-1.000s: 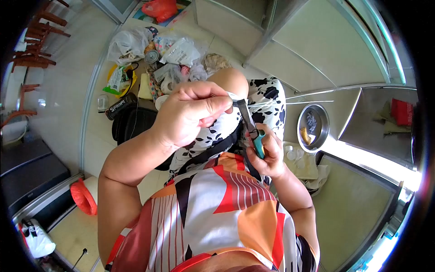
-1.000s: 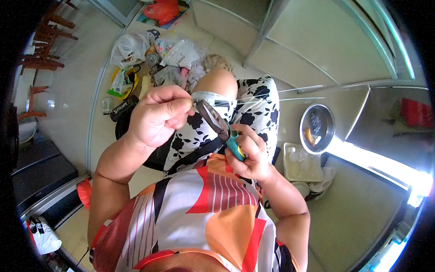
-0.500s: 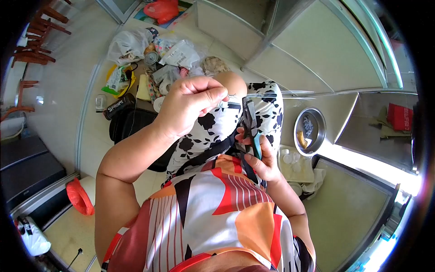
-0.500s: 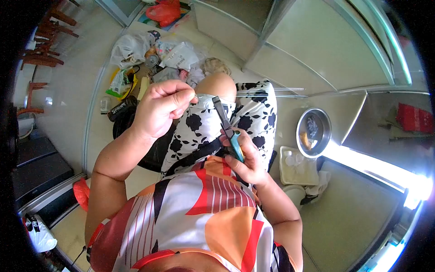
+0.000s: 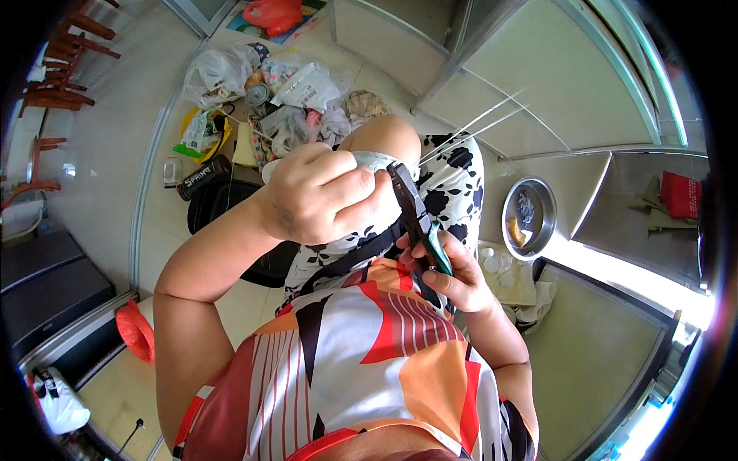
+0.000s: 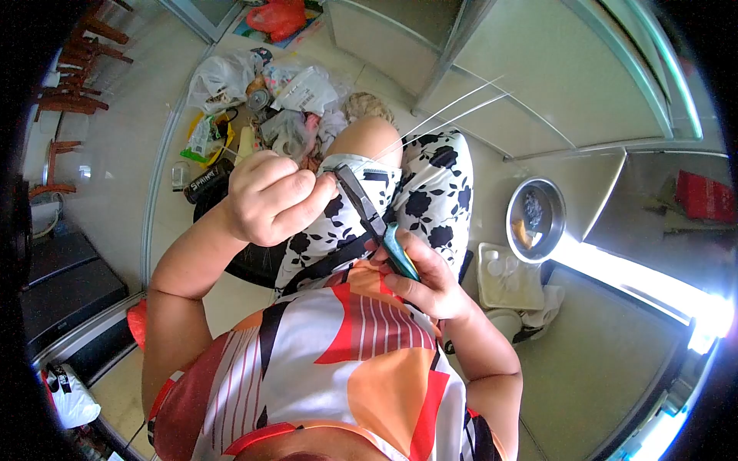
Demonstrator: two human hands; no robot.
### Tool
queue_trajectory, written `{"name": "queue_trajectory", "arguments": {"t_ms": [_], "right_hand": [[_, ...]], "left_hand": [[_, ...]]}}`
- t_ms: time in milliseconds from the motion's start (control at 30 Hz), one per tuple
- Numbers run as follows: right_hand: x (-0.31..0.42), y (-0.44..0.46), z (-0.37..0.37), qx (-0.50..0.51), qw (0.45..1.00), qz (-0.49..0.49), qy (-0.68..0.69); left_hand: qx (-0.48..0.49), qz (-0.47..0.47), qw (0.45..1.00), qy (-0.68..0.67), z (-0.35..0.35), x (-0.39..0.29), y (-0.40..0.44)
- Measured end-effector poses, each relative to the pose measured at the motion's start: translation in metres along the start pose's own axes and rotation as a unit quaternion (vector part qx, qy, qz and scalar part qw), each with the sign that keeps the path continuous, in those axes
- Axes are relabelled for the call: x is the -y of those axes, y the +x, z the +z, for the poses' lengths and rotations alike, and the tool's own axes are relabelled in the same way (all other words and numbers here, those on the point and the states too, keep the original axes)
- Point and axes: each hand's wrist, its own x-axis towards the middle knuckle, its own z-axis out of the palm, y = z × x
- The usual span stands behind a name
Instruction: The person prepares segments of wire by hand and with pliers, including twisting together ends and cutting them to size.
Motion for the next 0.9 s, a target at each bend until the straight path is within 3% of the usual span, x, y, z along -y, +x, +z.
{"name": "queue_trajectory", "arguments": {"t_ms": [233, 433, 533, 633, 733, 900], "right_hand": [[-0.004, -0.002, 0.001, -0.042, 0.996, -0.001, -0.078], [-0.003, 0.0, 0.006, -0.084, 0.994, 0.044, -0.046], [-0.009, 0.0, 0.005, -0.077, 0.995, 0.008, -0.067], [-0.006, -0.001, 0.004, -0.066, 0.994, 0.04, -0.071], [0.001, 0.005, 0.014, -0.064, 0.998, 0.012, 0.016], [-0.001, 0.005, 0.011, -0.06, 0.998, 0.021, -0.002]], "left_hand": [[0.006, 0.045, 0.996, 0.071, 0.001, 0.002, 0.003], [0.002, 0.029, 0.996, 0.09, 0.005, 0.005, 0.0], [0.0, 0.042, 0.995, 0.093, 0.004, 0.006, 0.0], [-0.007, 0.046, 0.994, 0.097, 0.004, 0.006, 0.0], [0.001, 0.041, 0.994, 0.096, 0.003, 0.008, 0.0], [0.01, 0.011, 0.998, 0.065, 0.001, 0.007, 0.001]]}}
